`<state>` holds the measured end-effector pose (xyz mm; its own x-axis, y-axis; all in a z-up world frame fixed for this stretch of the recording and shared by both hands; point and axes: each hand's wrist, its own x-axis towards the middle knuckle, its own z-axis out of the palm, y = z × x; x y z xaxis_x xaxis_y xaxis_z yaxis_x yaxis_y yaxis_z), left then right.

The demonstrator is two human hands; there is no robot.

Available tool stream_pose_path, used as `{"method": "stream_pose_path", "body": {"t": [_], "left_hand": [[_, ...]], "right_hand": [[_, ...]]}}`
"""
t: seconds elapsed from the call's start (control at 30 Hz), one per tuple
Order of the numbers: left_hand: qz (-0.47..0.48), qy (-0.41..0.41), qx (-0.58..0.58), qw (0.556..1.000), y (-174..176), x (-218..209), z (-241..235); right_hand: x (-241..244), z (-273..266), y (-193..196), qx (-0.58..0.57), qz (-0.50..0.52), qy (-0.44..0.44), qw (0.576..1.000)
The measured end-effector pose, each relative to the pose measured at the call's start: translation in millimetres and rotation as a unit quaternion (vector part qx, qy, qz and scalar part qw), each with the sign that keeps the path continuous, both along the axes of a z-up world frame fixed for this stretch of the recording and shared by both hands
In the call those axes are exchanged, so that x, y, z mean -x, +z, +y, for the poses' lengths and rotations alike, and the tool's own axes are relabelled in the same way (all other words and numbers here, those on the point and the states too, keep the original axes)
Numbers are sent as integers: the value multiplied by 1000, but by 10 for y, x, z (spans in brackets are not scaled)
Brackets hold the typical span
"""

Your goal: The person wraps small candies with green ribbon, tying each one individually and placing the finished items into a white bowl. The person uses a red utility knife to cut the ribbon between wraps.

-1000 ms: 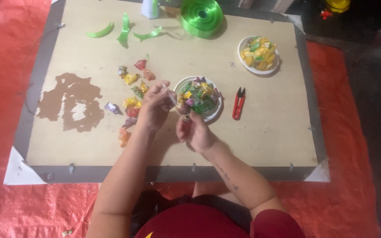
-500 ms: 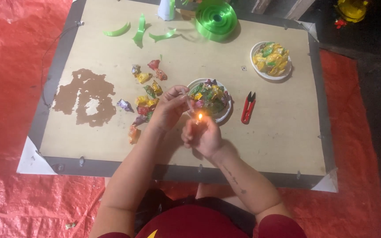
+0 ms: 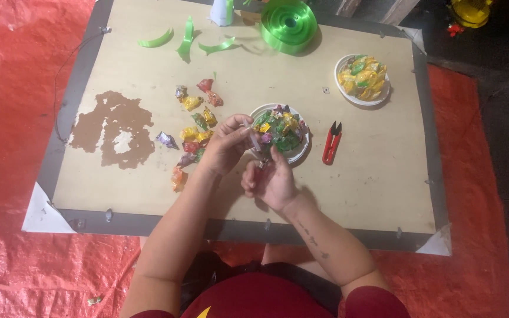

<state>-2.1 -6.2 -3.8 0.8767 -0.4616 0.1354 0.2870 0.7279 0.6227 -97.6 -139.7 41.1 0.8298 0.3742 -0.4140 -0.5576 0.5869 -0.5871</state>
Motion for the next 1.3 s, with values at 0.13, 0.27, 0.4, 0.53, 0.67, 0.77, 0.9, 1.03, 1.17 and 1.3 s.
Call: {"method": "stream_pose_path", "body": {"t": [0.13,0.27,0.4,0.53,0.67,0.77,0.9,1.03,1.17,1.3], "left_hand": [[2,4,0,1000,46,8,37],[3,-5,-14,1000,82,56,9],[-4,-8,-30,1000,86,60,-1],[1,-11,-20,1000,105,46,19],[3,-6,-8,1000,82,23,32],[-2,-10,-17,1000,2,18,6],[-7,-13,-33,999,-47,23,-17],[-12,-19,-22,1000,-4,16,10],[10,-11,6,1000,145,36,44],[17,14,4,1000,66,48,-31]], "right_hand": [[-33,-54,-391,-13,19,-4,1000],[-32,-83,-399,-21,33,6,999],[-17,-27,-314,-6,31,4,999],[-27,-29,-242,10,26,-12,1000],[-54,-68,-303,-7,13,-11,1000],[-66,-104,-490,-20,27,-6,999],[-72,-96,-536,-18,31,-5,999],[-64,-40,-242,-6,24,-17,1000],[-44,-37,-275,17,-3,-29,999],[14,5,39,-45,-15,-42,998]]}}
